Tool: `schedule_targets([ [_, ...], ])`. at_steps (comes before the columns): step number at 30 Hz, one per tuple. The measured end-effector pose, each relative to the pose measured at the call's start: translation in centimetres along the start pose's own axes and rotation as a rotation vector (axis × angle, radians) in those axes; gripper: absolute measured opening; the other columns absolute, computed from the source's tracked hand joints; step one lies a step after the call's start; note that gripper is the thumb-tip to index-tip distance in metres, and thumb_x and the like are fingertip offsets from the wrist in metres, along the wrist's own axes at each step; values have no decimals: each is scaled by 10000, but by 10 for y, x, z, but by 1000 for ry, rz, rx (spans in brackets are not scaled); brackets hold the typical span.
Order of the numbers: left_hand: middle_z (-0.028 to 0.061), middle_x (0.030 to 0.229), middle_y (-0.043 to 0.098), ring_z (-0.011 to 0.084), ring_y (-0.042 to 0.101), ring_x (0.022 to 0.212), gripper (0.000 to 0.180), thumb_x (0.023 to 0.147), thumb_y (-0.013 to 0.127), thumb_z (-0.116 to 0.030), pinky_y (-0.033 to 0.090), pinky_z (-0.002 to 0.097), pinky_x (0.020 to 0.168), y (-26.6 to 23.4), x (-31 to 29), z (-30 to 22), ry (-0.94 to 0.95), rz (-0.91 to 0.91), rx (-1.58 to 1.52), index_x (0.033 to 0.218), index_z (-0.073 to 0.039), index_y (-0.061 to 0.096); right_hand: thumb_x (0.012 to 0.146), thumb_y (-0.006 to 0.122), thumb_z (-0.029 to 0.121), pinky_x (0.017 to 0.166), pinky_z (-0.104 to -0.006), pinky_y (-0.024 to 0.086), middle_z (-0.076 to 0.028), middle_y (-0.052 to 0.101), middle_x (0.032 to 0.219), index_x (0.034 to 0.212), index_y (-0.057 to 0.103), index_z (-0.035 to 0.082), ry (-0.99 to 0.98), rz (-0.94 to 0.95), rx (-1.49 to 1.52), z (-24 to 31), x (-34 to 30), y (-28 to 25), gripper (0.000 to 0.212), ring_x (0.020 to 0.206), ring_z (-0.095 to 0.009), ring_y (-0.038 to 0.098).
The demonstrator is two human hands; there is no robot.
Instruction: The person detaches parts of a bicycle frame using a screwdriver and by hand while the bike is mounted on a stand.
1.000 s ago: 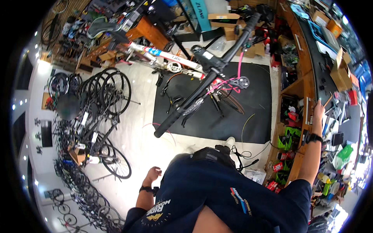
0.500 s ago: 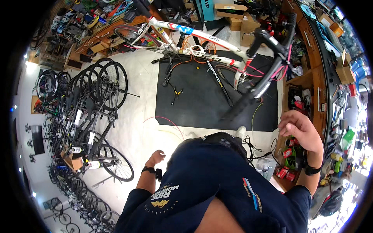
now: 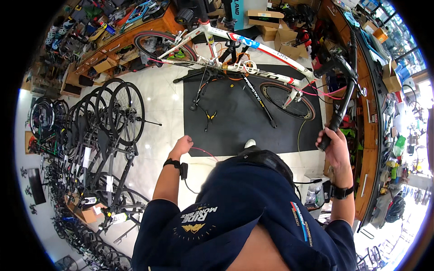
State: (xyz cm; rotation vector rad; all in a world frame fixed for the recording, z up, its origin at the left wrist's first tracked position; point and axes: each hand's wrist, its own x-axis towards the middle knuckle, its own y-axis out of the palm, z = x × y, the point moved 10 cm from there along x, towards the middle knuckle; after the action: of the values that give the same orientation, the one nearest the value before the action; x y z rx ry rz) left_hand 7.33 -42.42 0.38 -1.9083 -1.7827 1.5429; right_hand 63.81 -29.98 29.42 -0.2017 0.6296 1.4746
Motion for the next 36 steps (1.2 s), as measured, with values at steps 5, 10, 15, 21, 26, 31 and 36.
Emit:
schedule_targets([
  [5, 182, 984, 665, 337, 632, 949, 291, 787, 647, -206, 504, 388, 833, -27, 29, -9, 44, 16, 86, 1006, -15, 626, 931, 551, 179, 530, -321, 487, -76, 561, 718, 1059, 473, 36, 36, -123, -94, 6, -1, -31, 207, 581, -184, 568],
  [10, 190, 936, 667, 352, 634, 919, 226, 752, 642, -193, 510, 412, 814, -56, 87, 35, 36, 1, 193, 902, -26, 670, 951, 535, 350, 435, -266, 444, -38, 557, 651, 931, 535, 57, 43, -348, -362, 30, -4, -42, 293, 503, -140, 548],
  [15, 212, 910, 654, 381, 626, 905, 246, 760, 581, -208, 513, 441, 793, -84, 198, 77, 133, 6, 358, 872, -15, 686, 920, 562, 445, 398, -259, 386, -9, 540, 629, 853, 562, 78, -9, -512, -543, 45, 19, -25, 373, 456, -114, 512],
  [21, 266, 983, 633, 407, 611, 949, 270, 777, 582, -148, 490, 475, 831, -103, 290, -16, 205, 86, 74, 965, 34, 649, 790, 584, 680, 477, -269, 417, -32, 510, 608, 894, 625, 65, 131, -857, -827, 48, 5, -122, 625, 519, -125, 521],
  [26, 264, 1077, 618, 414, 592, 1023, 261, 810, 534, -107, 483, 483, 881, -75, 344, 26, 45, 162, -14, 1011, 18, 646, 788, 542, 720, 448, -279, 413, -5, 454, 571, 790, 551, 123, 189, -900, -682, 47, 16, -53, 597, 475, -131, 483],
  [31, 258, 1127, 602, 408, 576, 1065, 305, 816, 526, -105, 476, 470, 905, -38, 371, 28, 57, 281, -7, 1085, 12, 612, 813, 558, 673, 520, -310, 436, -6, 511, 637, 788, 564, 127, 354, -831, -293, 28, 6, -59, 547, 570, -164, 519],
  [36, 266, 1146, 577, 403, 551, 1075, 474, 769, 683, -213, 467, 451, 902, -27, 400, 42, 41, 111, -83, 1130, 50, 525, 896, 600, 442, 627, -336, 482, -1, 603, 748, 968, 637, 123, 371, -850, -290, 42, 16, -50, 329, 668, -185, 568],
])
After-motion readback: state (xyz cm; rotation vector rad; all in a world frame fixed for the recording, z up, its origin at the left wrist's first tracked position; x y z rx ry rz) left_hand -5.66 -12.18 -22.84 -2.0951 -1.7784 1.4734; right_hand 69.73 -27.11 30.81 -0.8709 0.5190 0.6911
